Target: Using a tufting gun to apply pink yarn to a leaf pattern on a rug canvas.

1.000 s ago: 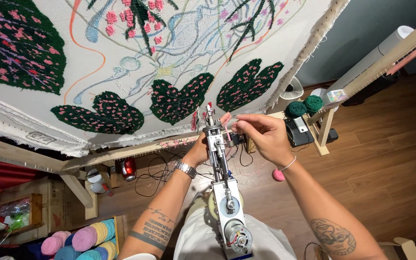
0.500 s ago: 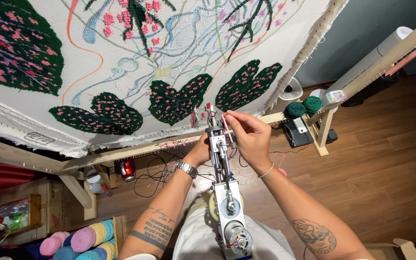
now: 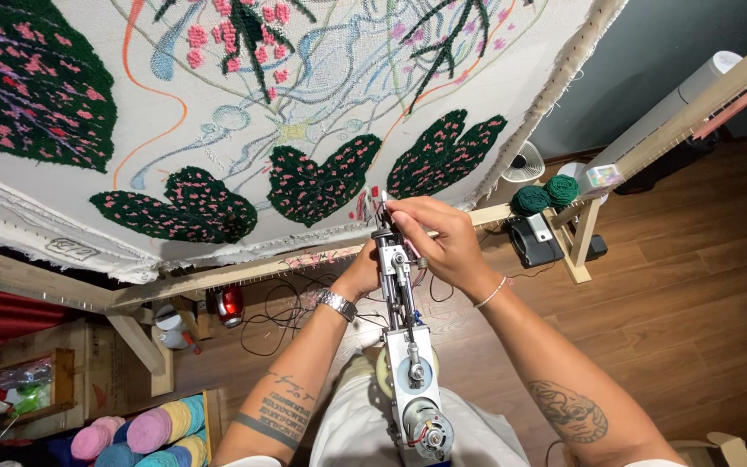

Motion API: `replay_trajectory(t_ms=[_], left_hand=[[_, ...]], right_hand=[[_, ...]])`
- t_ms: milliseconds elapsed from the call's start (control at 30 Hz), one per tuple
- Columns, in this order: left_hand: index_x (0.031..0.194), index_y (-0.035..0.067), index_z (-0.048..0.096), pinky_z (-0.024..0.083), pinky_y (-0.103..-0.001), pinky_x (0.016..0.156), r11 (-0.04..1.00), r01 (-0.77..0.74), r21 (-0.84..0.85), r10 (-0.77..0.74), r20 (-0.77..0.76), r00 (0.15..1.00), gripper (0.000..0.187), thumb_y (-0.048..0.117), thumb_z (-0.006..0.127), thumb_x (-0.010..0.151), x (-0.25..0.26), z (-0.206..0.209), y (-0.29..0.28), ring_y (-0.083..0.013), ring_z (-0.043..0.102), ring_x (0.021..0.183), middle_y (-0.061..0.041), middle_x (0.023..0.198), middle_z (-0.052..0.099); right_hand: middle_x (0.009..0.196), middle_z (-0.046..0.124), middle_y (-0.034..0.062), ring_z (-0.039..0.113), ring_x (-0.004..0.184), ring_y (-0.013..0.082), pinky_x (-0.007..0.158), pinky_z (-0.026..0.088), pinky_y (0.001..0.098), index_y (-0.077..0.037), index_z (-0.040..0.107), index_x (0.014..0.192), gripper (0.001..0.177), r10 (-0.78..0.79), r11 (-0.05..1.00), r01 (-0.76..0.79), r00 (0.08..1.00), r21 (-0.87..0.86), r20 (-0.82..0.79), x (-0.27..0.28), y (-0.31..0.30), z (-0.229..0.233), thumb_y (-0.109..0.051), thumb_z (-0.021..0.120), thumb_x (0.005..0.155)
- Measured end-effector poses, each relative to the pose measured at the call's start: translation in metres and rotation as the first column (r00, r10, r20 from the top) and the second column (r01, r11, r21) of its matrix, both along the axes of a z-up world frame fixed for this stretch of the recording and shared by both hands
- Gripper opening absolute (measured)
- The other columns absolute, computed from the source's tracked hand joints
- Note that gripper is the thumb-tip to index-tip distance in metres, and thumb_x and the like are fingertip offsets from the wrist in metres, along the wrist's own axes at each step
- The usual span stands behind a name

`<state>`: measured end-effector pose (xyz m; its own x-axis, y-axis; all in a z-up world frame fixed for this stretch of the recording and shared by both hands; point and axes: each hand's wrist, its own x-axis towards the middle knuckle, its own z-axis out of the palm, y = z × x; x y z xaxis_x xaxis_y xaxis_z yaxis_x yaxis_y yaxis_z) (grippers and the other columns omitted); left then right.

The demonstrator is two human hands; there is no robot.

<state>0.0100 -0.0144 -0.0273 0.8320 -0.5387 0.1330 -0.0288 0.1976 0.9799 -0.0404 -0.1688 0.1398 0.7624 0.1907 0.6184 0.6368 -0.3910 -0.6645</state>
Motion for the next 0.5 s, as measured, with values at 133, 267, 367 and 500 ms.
replay_trajectory(t_ms=[133,267,367,500], left_hand=[[0.123,0.004,0.058,0.052,-0.024,0.082,0.998,0.005,-0.063,-0.004,0.018,1.000,0.042,-0.003,0.067,0.082,-0.018,0.069,-0.006,-0.0049,0.060,0.096,0.005,0.108,0.061],[0.137,0.020,0.048,0.050,-0.014,0.095,0.990,-0.078,-0.115,0.061,-0.149,0.987,0.067,-0.005,0.064,0.076,-0.013,0.047,-0.011,0.0027,0.060,0.110,0.011,0.122,0.061],[0.128,0.002,0.053,0.046,-0.027,0.063,0.992,0.024,-0.122,-0.050,-0.216,0.975,0.030,0.003,0.059,0.099,0.013,-0.052,-0.010,-0.0117,0.054,0.079,-0.002,0.096,0.058],[0.123,0.001,0.056,0.051,-0.025,0.073,1.000,0.019,-0.004,-0.018,0.083,0.996,0.029,-0.003,0.062,0.095,0.011,-0.049,-0.009,-0.0072,0.054,0.089,0.001,0.102,0.059]], right_hand=[[0.106,0.074,0.0093,0.070,0.094,0.0148,0.083,0.055,0.0262,-0.001,0.074,0.114,0.019,0.078,0.993,-0.068,0.991,0.091,-0.105,0.015,-0.006,-0.014,-0.008,0.075,0.096],[0.113,0.064,0.0022,0.062,0.092,0.0084,0.080,0.053,0.0229,-0.004,0.066,0.124,0.035,0.239,0.949,-0.152,0.917,0.275,-0.319,0.037,-0.012,-0.022,-0.010,0.079,0.093],[0.118,0.064,-0.0034,0.060,0.090,0.0053,0.076,0.055,0.0225,-0.009,0.061,0.130,0.040,0.419,0.900,-0.268,0.754,0.345,-0.506,0.047,-0.019,-0.001,-0.011,0.072,0.091],[0.118,0.069,-0.0030,0.064,0.093,0.0055,0.078,0.058,0.0231,-0.010,0.065,0.128,0.037,0.517,0.856,-0.358,0.576,0.373,-0.633,0.072,-0.035,-0.006,-0.007,0.059,0.093]])
